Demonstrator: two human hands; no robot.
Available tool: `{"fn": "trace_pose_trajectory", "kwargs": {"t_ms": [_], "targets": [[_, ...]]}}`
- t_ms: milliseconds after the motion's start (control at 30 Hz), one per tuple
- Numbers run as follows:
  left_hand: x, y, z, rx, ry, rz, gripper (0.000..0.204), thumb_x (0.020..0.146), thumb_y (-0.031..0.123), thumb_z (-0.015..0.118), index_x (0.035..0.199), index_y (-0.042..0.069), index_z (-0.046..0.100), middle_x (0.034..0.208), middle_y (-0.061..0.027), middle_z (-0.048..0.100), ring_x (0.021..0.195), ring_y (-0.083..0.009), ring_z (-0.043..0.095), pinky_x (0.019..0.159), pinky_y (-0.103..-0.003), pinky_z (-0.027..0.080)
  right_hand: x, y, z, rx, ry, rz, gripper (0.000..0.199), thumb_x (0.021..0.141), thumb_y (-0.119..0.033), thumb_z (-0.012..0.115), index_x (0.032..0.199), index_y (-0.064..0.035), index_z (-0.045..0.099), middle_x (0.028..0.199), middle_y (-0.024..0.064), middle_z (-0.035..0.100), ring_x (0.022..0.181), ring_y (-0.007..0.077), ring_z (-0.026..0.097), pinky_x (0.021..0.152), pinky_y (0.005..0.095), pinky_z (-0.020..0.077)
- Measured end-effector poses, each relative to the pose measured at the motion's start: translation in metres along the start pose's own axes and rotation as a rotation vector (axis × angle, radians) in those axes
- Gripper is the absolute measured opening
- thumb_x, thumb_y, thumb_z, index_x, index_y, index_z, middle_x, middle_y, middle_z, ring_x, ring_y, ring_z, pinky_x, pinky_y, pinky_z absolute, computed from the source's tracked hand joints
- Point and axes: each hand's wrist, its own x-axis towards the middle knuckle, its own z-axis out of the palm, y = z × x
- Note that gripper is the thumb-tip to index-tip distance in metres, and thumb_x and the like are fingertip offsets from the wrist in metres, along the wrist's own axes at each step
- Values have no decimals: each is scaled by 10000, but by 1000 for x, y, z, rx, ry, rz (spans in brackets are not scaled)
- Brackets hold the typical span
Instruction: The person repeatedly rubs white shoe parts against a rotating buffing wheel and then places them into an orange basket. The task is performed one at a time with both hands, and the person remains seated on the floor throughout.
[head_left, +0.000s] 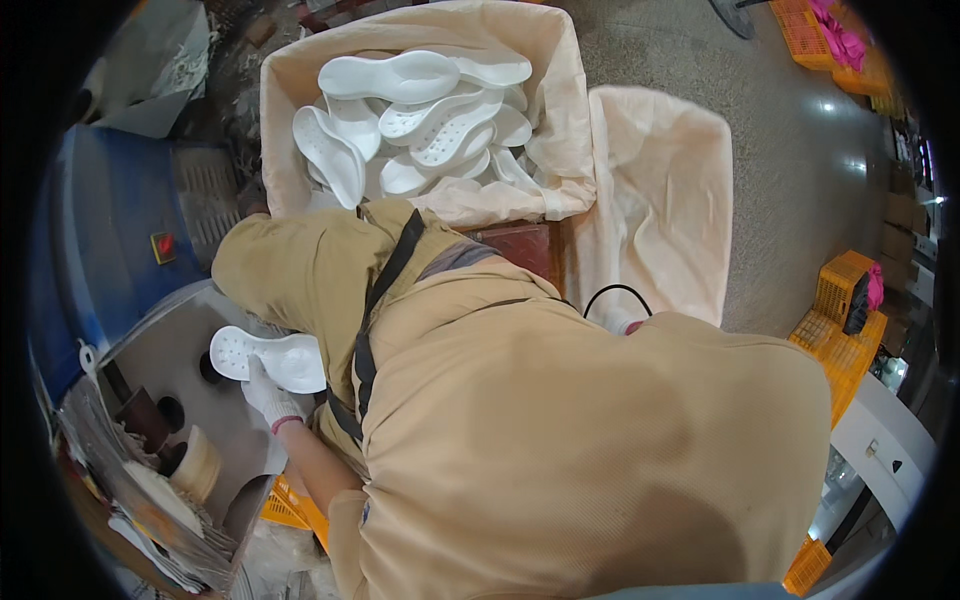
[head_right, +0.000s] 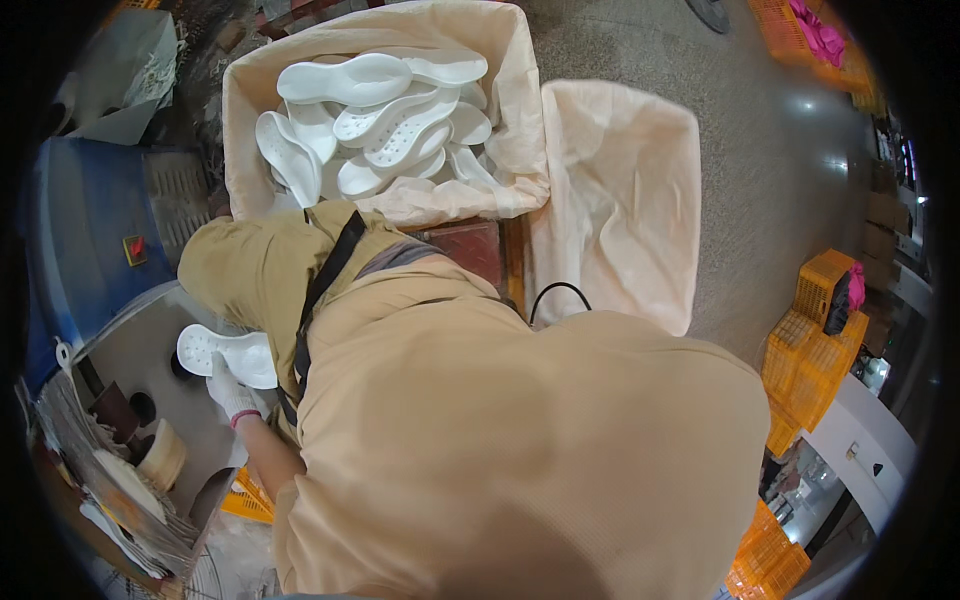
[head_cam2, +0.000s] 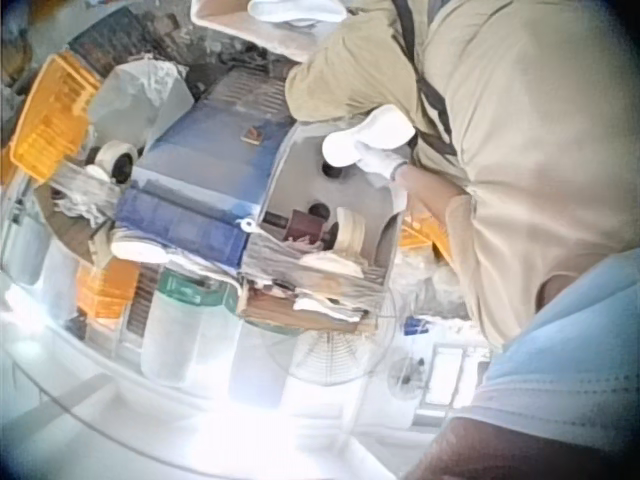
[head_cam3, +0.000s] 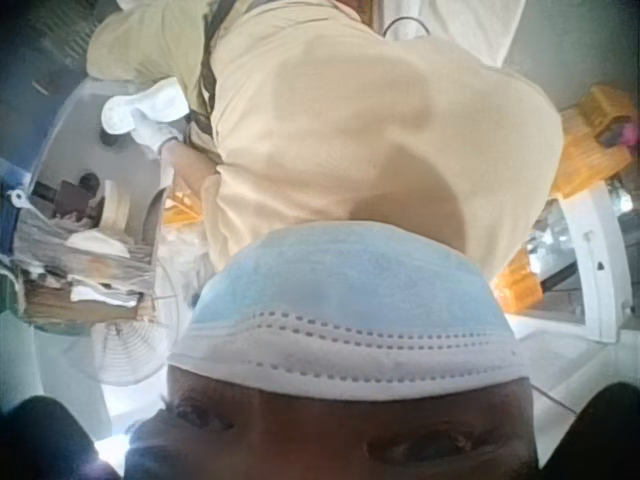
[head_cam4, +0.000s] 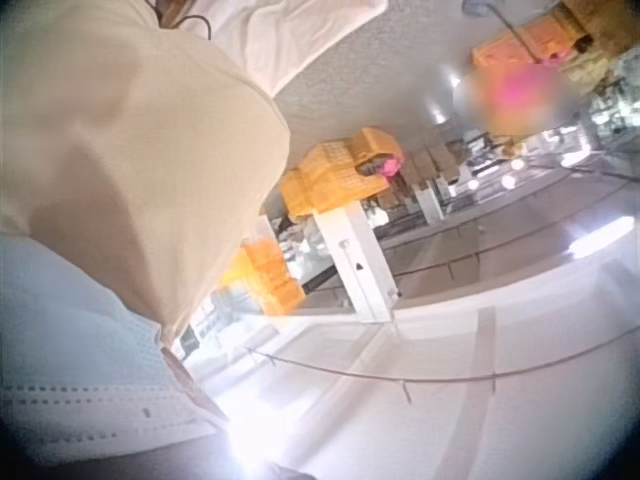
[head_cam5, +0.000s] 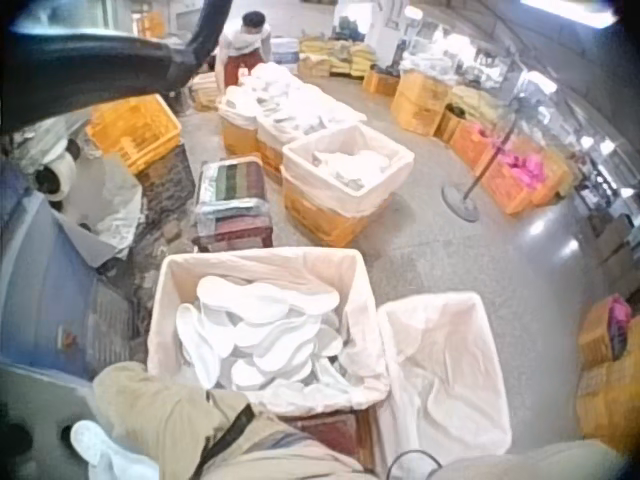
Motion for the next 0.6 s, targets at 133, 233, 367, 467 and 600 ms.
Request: {"fn": "trace_pose_trajectory", "kwargs": {"t_ms": [133, 233, 367, 467, 600], "targets": [[-8, -37, -12, 61, 4, 39, 542, 1003, 170, 678, 1440, -106, 514, 1340, -193, 653, 1106, -278, 683, 957, -398, 568, 30, 3, 3, 62, -30, -43, 374, 857, -358, 721, 1097, -73, 745, 1043, 226, 737, 975, 364, 717, 814, 463, 565], [-14, -48, -15, -63, 107, -201, 537, 1005, 164, 674, 1444, -101, 513, 1366, -183, 641, 1126, -284, 676, 957, -412, 571, 70, 10, -57, 86, 40, -187, 341, 869, -344, 707, 1075, -75, 747, 1021, 220, 738, 958, 361, 718, 798, 468, 564], [-23, -46, -8, -73, 50, -22, 553, 996, 147, 682, 1459, -94, 499, 1399, -178, 622, 1151, -290, 666, 962, -424, 571, 103, -18, -118, -396, 434, -450, 281, 882, -300, 685, 1005, -56, 750, 956, 224, 729, 921, 353, 715, 738, 475, 559], [-28, -41, -2, -74, 53, 65, 539, 991, 136, 686, 1451, -80, 507, 1391, -179, 625, 1139, -289, 668, 957, -426, 568, 92, -56, -109, -120, 289, -128, 341, 878, -347, 682, 1008, -43, 766, 968, 248, 733, 946, 371, 723, 786, 474, 569], [-30, -42, 2, -78, 97, 92, 519, 986, 114, 682, 1440, -71, 514, 1382, -181, 629, 1133, -287, 667, 956, -426, 561, 65, -84, -70, -125, -14, -103, 512, 852, -454, 713, 1063, 11, 765, 1018, 262, 749, 953, 417, 726, 840, 467, 559]]}}
